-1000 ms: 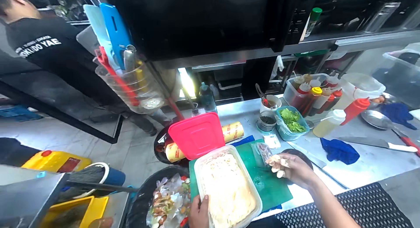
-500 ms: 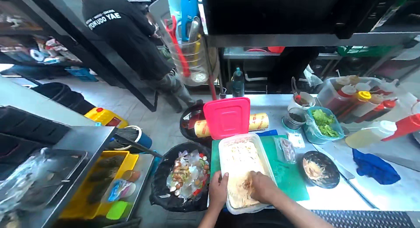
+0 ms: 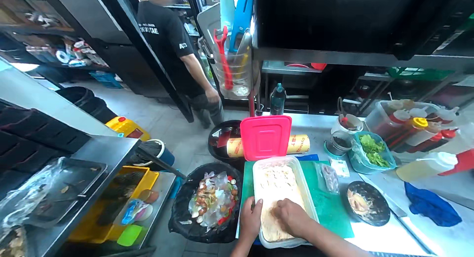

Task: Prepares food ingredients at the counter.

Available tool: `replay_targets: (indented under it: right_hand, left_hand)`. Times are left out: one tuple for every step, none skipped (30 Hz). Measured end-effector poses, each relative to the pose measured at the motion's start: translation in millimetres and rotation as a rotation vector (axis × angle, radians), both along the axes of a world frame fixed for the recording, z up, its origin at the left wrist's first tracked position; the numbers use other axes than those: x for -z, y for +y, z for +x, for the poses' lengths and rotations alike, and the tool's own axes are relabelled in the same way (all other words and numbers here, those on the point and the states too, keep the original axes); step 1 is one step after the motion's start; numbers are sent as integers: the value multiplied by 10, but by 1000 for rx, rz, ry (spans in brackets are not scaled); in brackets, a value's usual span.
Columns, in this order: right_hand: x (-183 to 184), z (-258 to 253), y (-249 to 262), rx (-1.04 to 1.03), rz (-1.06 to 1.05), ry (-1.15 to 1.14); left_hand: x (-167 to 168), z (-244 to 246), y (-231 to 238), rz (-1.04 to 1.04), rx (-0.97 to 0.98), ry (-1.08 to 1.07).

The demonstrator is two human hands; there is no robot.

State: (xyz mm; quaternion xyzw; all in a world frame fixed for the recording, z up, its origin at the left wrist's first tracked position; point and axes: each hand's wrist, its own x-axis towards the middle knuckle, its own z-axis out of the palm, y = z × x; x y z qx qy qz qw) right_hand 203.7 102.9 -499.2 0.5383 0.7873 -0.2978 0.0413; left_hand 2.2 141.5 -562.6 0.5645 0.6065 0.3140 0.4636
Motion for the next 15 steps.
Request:
replay_targets:
  right_hand:
    - [-38, 14, -9, 38, -16, -4]
    - [-59, 23, -18, 80, -44, -7]
    - [-56, 25, -30, 118, -64, -19]
    - [-29, 22, -46, 145, -72, -41]
    - [21, 19, -66, 154, -74, -59]
    - [82, 19, -92, 142, -76, -71]
    - [130, 22, -111, 115, -83, -84]
    - [148, 38, -116, 91, -87, -91]
    - [136, 68, -102, 83, -85, -91]
    - [95, 105, -73, 96, -74, -86]
    - [35, 139, -34, 131, -53, -83]
    - [-54, 174, 17, 184, -25, -81]
    - [-152, 215, 79, 248, 6, -76]
    - [-224, 266, 136, 311, 36, -63]
    - [-269, 323, 180, 358, 58, -50]
  left_hand:
    - [9, 3, -2, -1, -3, 3]
    - [9, 8, -5, -4, -6, 4]
    - [7, 13, -6, -7, -10, 2]
    - [8, 15, -4, -10, -12, 0]
    - [12, 16, -4, -14, -13, -7]
    - [20, 16, -9, -18, -14, -18]
    - [23, 17, -18, -23, -14, -28]
    - [19, 20, -26, -24, -15, -33]
    - [13, 25, -31, -25, -15, -33]
    - [8, 29, -36, -24, -17, -33]
    - [-1, 25, -45, -25, -19, -33]
    - [-17, 19, -55, -24, -25, -32]
    - [-23, 15, -60, -23, -30, -36]
    - [-17, 13, -67, -23, -28, -45]
    - [-8, 14, -78, -24, -23, -47]
